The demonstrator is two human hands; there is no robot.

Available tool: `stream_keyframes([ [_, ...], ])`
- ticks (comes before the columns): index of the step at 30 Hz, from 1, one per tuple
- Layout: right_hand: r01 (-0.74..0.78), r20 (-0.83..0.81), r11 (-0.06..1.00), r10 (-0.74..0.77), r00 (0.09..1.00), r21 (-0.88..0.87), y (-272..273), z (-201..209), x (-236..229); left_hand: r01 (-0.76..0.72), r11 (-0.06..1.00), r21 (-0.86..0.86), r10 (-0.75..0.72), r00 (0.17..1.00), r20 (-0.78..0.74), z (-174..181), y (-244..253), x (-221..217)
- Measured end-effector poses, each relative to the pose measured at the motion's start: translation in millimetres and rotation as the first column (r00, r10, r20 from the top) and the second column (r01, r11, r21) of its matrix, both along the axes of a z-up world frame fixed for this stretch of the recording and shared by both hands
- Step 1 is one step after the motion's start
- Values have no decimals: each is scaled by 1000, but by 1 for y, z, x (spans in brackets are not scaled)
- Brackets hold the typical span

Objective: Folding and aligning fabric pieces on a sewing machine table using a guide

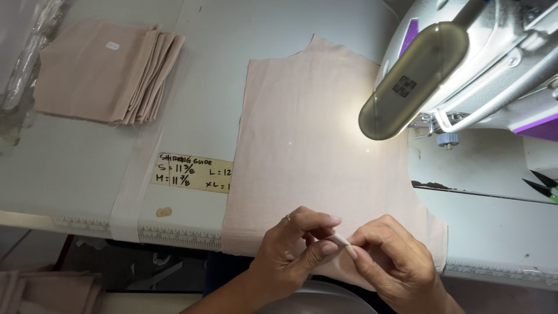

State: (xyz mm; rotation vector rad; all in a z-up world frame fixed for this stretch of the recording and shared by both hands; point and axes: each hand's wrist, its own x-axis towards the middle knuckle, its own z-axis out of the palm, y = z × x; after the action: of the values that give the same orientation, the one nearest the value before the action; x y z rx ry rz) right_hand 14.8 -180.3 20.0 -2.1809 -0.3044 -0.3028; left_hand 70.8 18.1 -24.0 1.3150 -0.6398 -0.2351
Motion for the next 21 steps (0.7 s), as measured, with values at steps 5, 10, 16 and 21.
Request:
stream_keyframes([
  [5, -26, 33, 990, 31, 999, -138, -6, -6, -1, -36, 996, 84, 18, 977, 212, 3, 3, 6],
  [10, -29, 84, 983, 44, 995, -180, -7, -5, -1, -31, 992, 120, 8, 982, 187, 4, 2, 7],
  [16, -37, 113, 982, 59, 992, -183, -10, -9, -3, 38, 994, 100, -45, 996, 76, 5, -1, 7],
  [21, -22, 134, 984, 45, 990, -175, -6, -7, 0, 168, 985, 33, -162, 977, -138, 17, 0, 6],
])
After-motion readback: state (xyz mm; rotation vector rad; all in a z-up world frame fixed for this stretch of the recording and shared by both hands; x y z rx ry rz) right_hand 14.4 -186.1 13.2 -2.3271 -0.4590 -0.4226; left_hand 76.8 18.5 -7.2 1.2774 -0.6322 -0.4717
